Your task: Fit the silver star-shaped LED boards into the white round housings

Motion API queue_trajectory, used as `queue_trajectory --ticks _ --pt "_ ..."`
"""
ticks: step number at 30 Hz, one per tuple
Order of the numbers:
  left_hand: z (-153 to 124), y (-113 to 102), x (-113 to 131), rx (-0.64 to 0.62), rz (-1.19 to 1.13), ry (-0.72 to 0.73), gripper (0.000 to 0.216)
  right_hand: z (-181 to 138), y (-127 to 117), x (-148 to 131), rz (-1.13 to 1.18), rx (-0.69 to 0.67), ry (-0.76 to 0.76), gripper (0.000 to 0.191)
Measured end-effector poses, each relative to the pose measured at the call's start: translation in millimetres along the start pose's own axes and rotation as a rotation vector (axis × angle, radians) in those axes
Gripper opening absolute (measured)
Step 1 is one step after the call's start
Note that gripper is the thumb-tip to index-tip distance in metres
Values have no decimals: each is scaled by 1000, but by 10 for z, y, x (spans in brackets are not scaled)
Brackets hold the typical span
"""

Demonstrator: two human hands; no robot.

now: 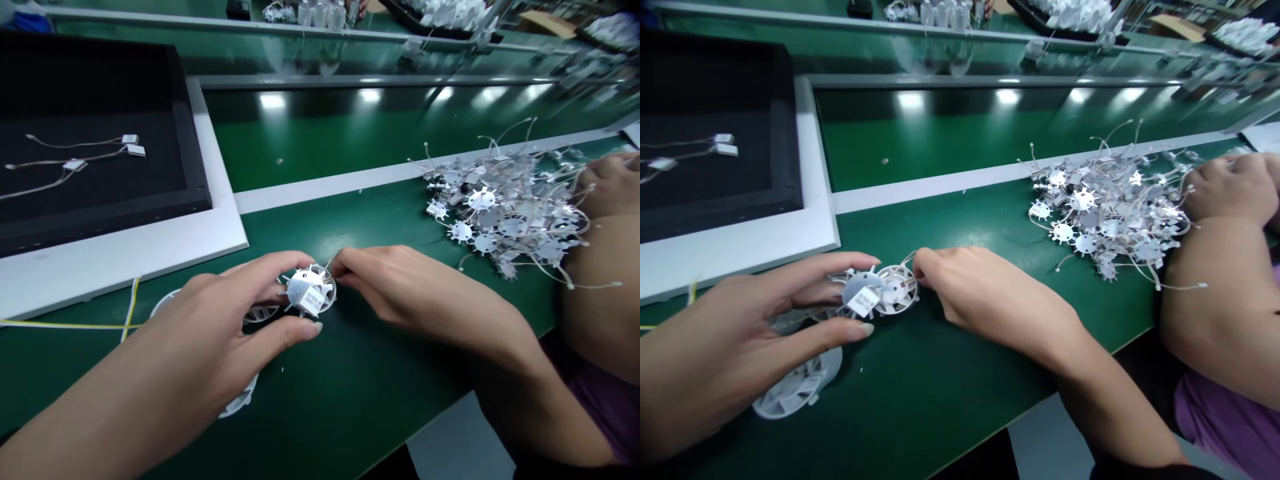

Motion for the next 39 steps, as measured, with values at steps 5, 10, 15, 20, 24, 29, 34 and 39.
queue_trajectory --ticks 5,10,15,20,24,29,34,39 --pt "14 -7 -84 -39 -7 18 39 127 -19 119 305 -107 101 20" --pt "34 -19 -38 -23 -38 15 39 151 -34 176 366 -91 51 13" --pt "5 -27 -1 -11 -47 -68 36 137 -44 194 318 62 -86 8" --pt "-15 -19 -33 -8 11 -54 37 151 -31 172 349 108 -105 13" --pt "-16 -19 -51 14 38 -29 38 178 -30 145 482 -2 113 17" --pt "-55 -6 -43 21 75 -15 38 239 -16 191 603 -217 283 23" --pt "-52 22 -37 42 118 18 37 258 5 224 542 -272 300 26" --pt "2 12 -61 -3 48 65 40 240 13 208 481 -241 289 29"
Point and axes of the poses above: each hand's wrist, its own z-axis towards the middle knuckle, its own y-axis out of the palm, x = y × z, the point moved 1 cm from there along z, towards the middle knuckle, and after that the axes turned 7 degrees about x, right-handed, at the moved point
